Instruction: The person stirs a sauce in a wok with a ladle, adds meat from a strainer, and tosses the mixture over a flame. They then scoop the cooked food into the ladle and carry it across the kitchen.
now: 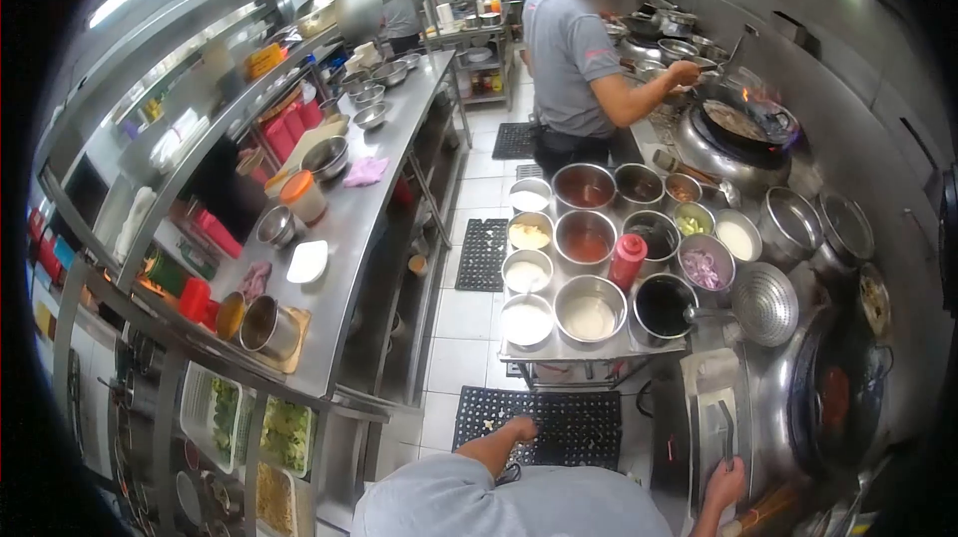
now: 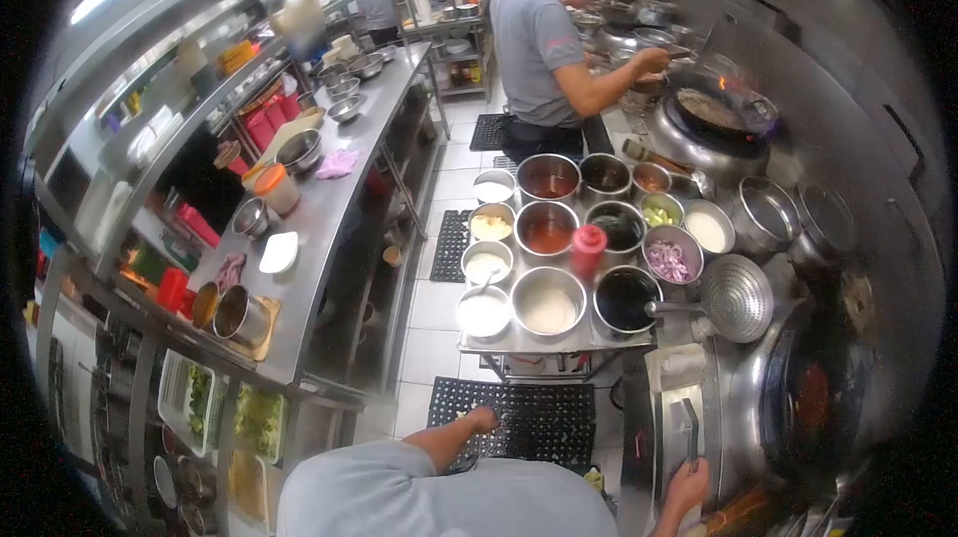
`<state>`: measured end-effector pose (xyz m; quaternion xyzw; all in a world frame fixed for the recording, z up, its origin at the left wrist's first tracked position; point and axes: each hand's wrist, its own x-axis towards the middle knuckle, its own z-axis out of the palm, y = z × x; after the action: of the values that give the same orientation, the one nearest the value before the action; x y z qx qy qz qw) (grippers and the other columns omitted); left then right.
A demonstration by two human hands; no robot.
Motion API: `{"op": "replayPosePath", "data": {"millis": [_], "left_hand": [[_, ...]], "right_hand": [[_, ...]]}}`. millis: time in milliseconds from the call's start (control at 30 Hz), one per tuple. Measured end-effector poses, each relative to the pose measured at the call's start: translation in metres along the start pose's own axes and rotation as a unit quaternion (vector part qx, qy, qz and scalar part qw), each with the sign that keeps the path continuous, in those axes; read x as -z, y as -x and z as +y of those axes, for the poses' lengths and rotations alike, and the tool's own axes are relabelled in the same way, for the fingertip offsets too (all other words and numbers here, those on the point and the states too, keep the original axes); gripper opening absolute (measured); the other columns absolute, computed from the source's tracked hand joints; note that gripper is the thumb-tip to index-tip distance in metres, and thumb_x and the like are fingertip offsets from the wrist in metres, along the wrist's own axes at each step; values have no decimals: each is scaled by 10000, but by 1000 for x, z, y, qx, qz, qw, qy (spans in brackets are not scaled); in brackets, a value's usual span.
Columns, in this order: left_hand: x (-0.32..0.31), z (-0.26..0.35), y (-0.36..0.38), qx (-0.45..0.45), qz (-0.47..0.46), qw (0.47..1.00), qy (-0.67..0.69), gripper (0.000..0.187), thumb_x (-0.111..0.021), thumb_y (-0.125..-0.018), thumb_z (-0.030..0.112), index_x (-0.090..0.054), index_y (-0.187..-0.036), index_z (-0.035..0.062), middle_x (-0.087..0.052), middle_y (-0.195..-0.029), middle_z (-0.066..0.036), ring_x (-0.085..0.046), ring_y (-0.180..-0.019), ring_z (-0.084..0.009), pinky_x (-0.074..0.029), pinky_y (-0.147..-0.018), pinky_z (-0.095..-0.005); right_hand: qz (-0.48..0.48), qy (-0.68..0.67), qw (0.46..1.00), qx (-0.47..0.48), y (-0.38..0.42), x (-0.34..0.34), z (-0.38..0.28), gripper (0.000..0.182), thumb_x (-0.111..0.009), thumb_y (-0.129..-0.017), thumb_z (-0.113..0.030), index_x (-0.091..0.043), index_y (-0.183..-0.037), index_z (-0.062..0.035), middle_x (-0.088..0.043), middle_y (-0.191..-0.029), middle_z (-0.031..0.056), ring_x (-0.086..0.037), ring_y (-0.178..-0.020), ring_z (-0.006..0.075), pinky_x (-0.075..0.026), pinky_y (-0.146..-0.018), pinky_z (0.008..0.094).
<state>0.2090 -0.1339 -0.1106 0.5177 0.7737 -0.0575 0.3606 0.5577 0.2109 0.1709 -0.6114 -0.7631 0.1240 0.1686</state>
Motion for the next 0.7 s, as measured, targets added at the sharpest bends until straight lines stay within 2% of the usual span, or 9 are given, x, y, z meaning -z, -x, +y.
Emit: {"op": "replayPosePath", "data": {"millis": [100, 200, 267, 333, 433, 500, 567, 667, 700], "left_hand": [[10, 0, -7, 103, -6, 984, 142, 357, -522, -878, 308, -766, -952, 58, -714, -1101, -216, -677, -1034, -410, -536, -914, -488], [17, 3, -2, 134, 44, 976, 164, 368, -520, -884, 332, -765, -944, 64, -704, -1136, -221, -674, -1051, -410, -535, -917, -491], [31, 6, 9, 134, 10, 968, 210, 378, -524, -885, 340, -761, -976, 60, -694, -1162, -225, -667, -1078, -404, -529, -934, -487], [17, -5, 7, 44, 9, 996, 81, 390, -518, -875, 311, -745, -1040, 40, -687, -1172, -235, -656, -1113, -389, -519, -955, -478], [18, -8, 14, 26, -48, 995, 78, 393, -503, -876, 279, -727, -1068, 20, -676, -1188, -245, -654, -1122, -379, -510, -972, -480], [-14, -23, 5, 17, -32, 998, 46, 370, -517, -871, 275, -732, -1029, 19, -688, -1156, -240, -672, -1083, -378, -528, -944, -479], [-11, -22, 8, 17, -23, 1000, 12, 322, -541, -866, 262, -744, -966, 32, -711, -1090, -223, -697, -1030, -372, -563, -888, -470], [-4, -25, 9, -119, -40, 987, -96, 297, -543, -861, 239, -749, -958, 49, -712, -1068, -225, -697, -1037, -362, -570, -877, -461], [3, -20, 9, -70, -80, 991, -82, 287, -543, -863, 235, -748, -951, 53, -717, -1069, -211, -700, -1018, -364, -570, -873, -470]], "right_hand": [[-18, 25, 1000, 3, -10, -24, 28, 285, -676, -844, -206, -688, -1059, -21, -695, -971, 231, -651, -928, 441, -501, -815, 511], [5, -2, 1000, 2, -2, -11, 14, 282, -678, -816, -219, -700, -1033, -41, -702, -954, 210, -661, -910, 427, -508, -806, 506], [28, 6, 1000, 12, -4, -27, 26, 268, -662, -815, -241, -702, -1008, -59, -703, -936, 200, -664, -899, 422, -510, -800, 513], [30, 5, 1000, 2, -3, -22, 27, 253, -656, -817, -251, -702, -986, -69, -700, -933, 202, -664, -899, 421, -507, -798, 519], [12, 7, 1000, -16, 0, -7, 6, 238, -658, -816, -255, -699, -973, -81, -700, -933, 197, -662, -900, 421, -505, -806, 521], [13, 5, 1000, -21, 1, -4, 2, 233, -662, -814, -258, -699, -969, -88, -700, -930, 194, -661, -906, 419, -504, -812, 519], [11, 4, 1000, -27, 2, -3, 2, 237, -664, -815, -261, -701, -976, -90, -701, -938, 190, -660, -916, 417, -503, -819, 518], [10, 7, 1000, -29, 2, -7, 4, 241, -666, -817, -264, -703, -985, -95, -701, -961, 187, -659, -932, 413, -503, -826, 517], [10, 8, 1000, -28, 1, -8, 5, 242, -666, -818, -264, -704, -988, -96, -701, -970, 186, -659, -937, 412, -502, -828, 517]]}}
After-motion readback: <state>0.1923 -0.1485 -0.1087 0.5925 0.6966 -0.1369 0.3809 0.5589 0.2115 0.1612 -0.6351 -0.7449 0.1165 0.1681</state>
